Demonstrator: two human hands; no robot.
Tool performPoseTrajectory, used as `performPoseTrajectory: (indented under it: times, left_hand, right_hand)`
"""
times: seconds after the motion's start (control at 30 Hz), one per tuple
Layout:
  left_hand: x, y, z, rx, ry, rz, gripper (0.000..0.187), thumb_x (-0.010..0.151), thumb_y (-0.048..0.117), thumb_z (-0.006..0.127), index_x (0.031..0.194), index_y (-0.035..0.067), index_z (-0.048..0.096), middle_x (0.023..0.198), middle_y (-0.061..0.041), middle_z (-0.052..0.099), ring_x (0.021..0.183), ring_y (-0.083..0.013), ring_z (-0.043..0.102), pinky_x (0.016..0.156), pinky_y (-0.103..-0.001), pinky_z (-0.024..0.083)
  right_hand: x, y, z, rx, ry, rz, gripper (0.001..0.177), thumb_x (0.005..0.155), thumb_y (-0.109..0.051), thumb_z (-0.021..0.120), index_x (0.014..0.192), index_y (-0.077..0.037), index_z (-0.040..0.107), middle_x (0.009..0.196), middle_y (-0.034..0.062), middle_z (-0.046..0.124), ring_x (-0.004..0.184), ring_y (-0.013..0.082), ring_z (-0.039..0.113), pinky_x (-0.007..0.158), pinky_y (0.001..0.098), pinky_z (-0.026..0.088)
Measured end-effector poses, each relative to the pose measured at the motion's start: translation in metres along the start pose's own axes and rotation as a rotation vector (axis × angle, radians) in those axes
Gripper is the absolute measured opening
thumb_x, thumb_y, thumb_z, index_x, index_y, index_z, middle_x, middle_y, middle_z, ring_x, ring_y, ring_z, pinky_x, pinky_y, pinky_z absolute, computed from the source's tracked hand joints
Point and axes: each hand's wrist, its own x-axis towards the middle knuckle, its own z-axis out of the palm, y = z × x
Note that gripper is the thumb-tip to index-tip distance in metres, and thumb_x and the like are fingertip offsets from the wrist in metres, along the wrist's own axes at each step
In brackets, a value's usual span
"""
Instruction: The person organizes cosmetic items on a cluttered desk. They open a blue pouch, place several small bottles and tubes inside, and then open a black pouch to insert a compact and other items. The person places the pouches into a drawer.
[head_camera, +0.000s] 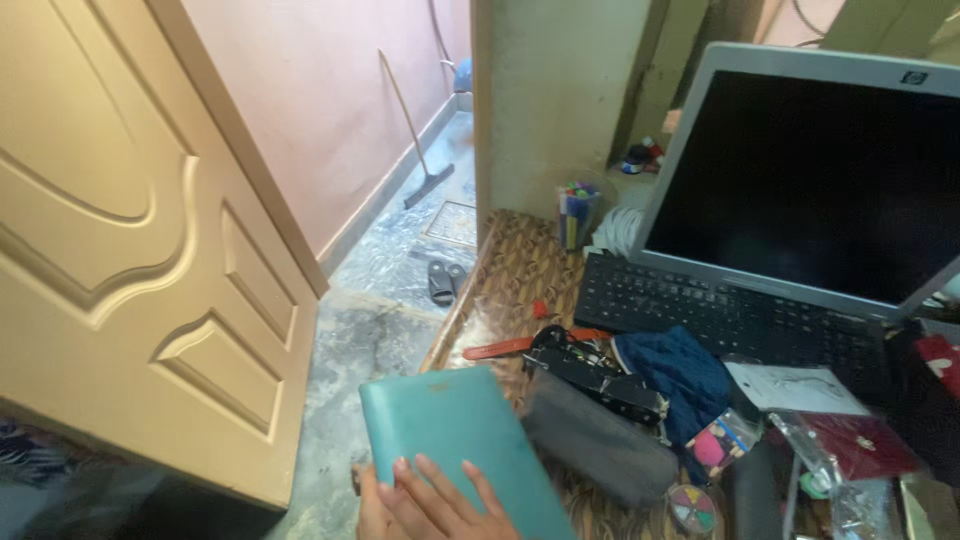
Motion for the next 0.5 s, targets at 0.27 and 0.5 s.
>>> performPoseTrajectory:
  times: [0.27, 0.5]
  left_hand:
    - [-0.006, 0.037, -0.028, -0.460, -0.171, 0.036, 0.038, 0.103, 0.035, 0.048, 0.110, 0.000, 0.059, 0.096, -0.021, 0.081, 0.080, -0.0306, 0.078, 0.071, -0.044, 0.061]
    - [-0.031, 0.092, -0.009, 0.011, -0.166, 0.462, 0.044, 0.102, 0.036, 0.048, 0.125, 0.002, 0.064, 0.108, -0.018, 0.076, 0.100, -0.0253, 0.073, 0.086, -0.036, 0.054]
  right_hand:
    - [0.043, 0.080, -0.109, 0.346, -0.093, 0.541, 0.058, 0.104, -0.039, 0.034, 0.150, -0.004, 0.038, 0.158, 0.0190, 0.034, 0.153, 0.0319, 0.024, 0.124, 0.0505, 0.016]
    - [0.069, 0.056, -0.106, 0.474, 0.106, 0.220, 0.053, 0.107, -0.031, 0.032, 0.152, -0.007, 0.047, 0.163, 0.0171, 0.040, 0.155, 0.0340, 0.029, 0.123, 0.0546, 0.017]
